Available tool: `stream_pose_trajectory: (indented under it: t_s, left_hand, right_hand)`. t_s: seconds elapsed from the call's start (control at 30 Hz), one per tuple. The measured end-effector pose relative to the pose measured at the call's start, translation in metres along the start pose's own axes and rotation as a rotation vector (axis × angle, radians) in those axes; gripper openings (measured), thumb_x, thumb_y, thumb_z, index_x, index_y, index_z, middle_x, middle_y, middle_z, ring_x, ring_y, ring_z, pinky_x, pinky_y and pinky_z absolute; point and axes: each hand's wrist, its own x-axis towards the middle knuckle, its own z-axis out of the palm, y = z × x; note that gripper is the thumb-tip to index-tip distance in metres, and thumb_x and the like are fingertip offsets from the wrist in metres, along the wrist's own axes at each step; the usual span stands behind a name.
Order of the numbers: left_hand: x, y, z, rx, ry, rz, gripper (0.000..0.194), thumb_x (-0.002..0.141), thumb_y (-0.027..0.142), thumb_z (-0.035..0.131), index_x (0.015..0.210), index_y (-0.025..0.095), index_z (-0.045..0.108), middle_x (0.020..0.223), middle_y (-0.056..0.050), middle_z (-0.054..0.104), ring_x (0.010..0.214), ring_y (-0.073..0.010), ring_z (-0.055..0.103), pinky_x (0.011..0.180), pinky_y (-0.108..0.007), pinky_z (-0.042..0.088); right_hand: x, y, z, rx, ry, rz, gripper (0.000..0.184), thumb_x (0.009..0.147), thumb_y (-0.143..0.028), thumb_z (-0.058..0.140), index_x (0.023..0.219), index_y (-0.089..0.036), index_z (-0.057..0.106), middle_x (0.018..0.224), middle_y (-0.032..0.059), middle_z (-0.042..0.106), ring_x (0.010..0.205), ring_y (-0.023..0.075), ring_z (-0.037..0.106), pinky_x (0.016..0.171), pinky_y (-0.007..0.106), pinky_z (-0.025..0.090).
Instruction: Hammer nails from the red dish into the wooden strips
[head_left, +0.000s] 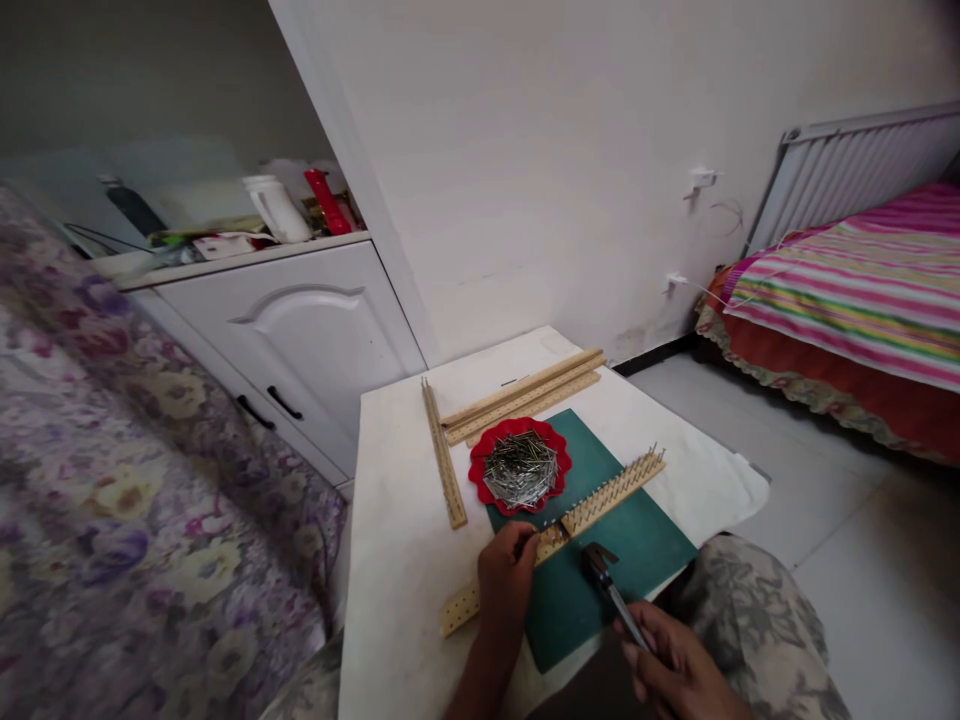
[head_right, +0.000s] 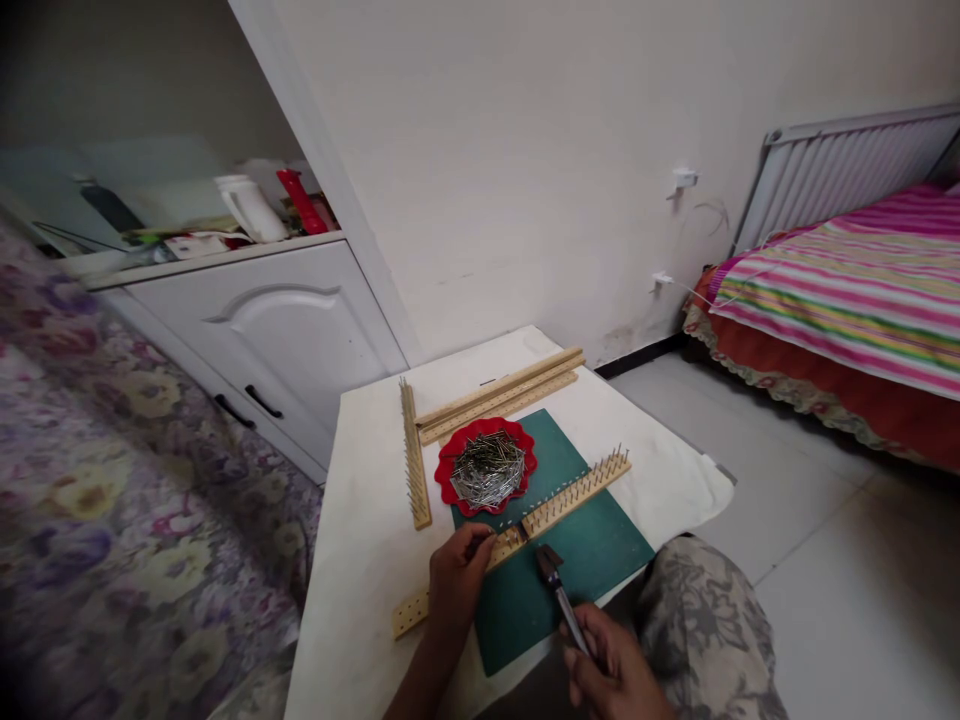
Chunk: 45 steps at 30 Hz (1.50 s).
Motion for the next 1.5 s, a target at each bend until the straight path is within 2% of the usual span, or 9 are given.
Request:
stream_pose_trajectory:
  t_s: [0.27,0.5,0.63,0.83,1.2,1.33,1.5]
  left_hand:
    - [0.001,-0.001,0.002,0.044,-0.014,0.039,0.013,0.079,0.027,0.050,0.078,0.019,0.061,0.075,0.001,0.063,0.070,-0.0127,0.058,0.066,-0.022,0.042]
    - [0.002,-0.002,0.003,0.012,0.004,0.013,0.013,0.077,0.027,0.052,0.075,0.019,0.062,0.071,0.002,0.062,0.065,-0.0122,0.056,0.062,-0.022,0.040]
    - [0.002,-0.005,0.004,-0.013,0.002,0.037,0.012,0.075,0.022,0.051,0.073,0.018,0.062,0.070,0.002,0.059,0.064,-0.0109,0.054,0.060,-0.020,0.038]
    - [0.002,-0.008,0.005,0.025,-0.004,0.028,0.009,0.071,0.017,0.050,0.068,0.018,0.058,0.068,0.003,0.055,0.063,-0.0102,0.050,0.057,-0.020,0.034]
    - [0.001,-0.009,0.005,0.003,-0.025,0.028,0.013,0.072,0.014,0.047,0.070,0.017,0.059,0.070,0.002,0.056,0.064,-0.0105,0.051,0.058,-0.020,0.034]
    - [0.001,-0.005,0.004,0.005,-0.024,0.033,0.013,0.072,0.016,0.048,0.071,0.018,0.061,0.071,0.002,0.056,0.065,-0.0109,0.052,0.060,-0.020,0.036]
    - [0.003,-0.005,0.001,-0.025,-0.032,0.050,0.012,0.073,0.018,0.049,0.074,0.018,0.061,0.075,0.000,0.058,0.069,-0.0124,0.055,0.064,-0.022,0.040]
  right_hand:
    - [-0.002,-0.001,-0.001,-0.020,-0.033,-0.016,0.042,0.071,-0.060,0.053,0.079,-0.020,0.046,0.046,-0.0086,0.045,0.037,0.0058,0.032,0.034,0.017,0.019]
    - [0.003,-0.039,0.011,-0.002,-0.163,-0.002,0.041,0.076,-0.056,0.051,0.091,-0.019,0.045,0.050,-0.0091,0.050,0.027,0.0024,0.030,0.028,0.015,0.016]
    - [0.019,-0.052,0.024,-0.015,-0.162,-0.049,0.033,0.080,-0.047,0.050,0.094,-0.018,0.043,0.052,-0.0095,0.052,0.025,0.0013,0.030,0.026,0.014,0.019]
    - [0.034,-0.049,0.033,-0.013,-0.195,-0.057,0.028,0.083,-0.042,0.047,0.097,-0.018,0.040,0.055,-0.0098,0.053,0.024,0.0008,0.031,0.025,0.013,0.020]
    - [0.031,-0.049,0.036,-0.053,-0.210,-0.047,0.031,0.083,-0.047,0.046,0.097,-0.019,0.040,0.056,-0.0097,0.052,0.025,0.0016,0.031,0.025,0.013,0.020]
    - [0.023,-0.047,0.029,-0.040,-0.161,-0.058,0.034,0.082,-0.048,0.047,0.098,-0.019,0.041,0.054,-0.0093,0.051,0.027,0.0021,0.030,0.028,0.015,0.019]
    - [0.007,-0.029,0.012,-0.063,-0.194,-0.026,0.040,0.076,-0.056,0.051,0.088,-0.018,0.045,0.049,-0.0087,0.045,0.035,0.0045,0.030,0.033,0.016,0.018]
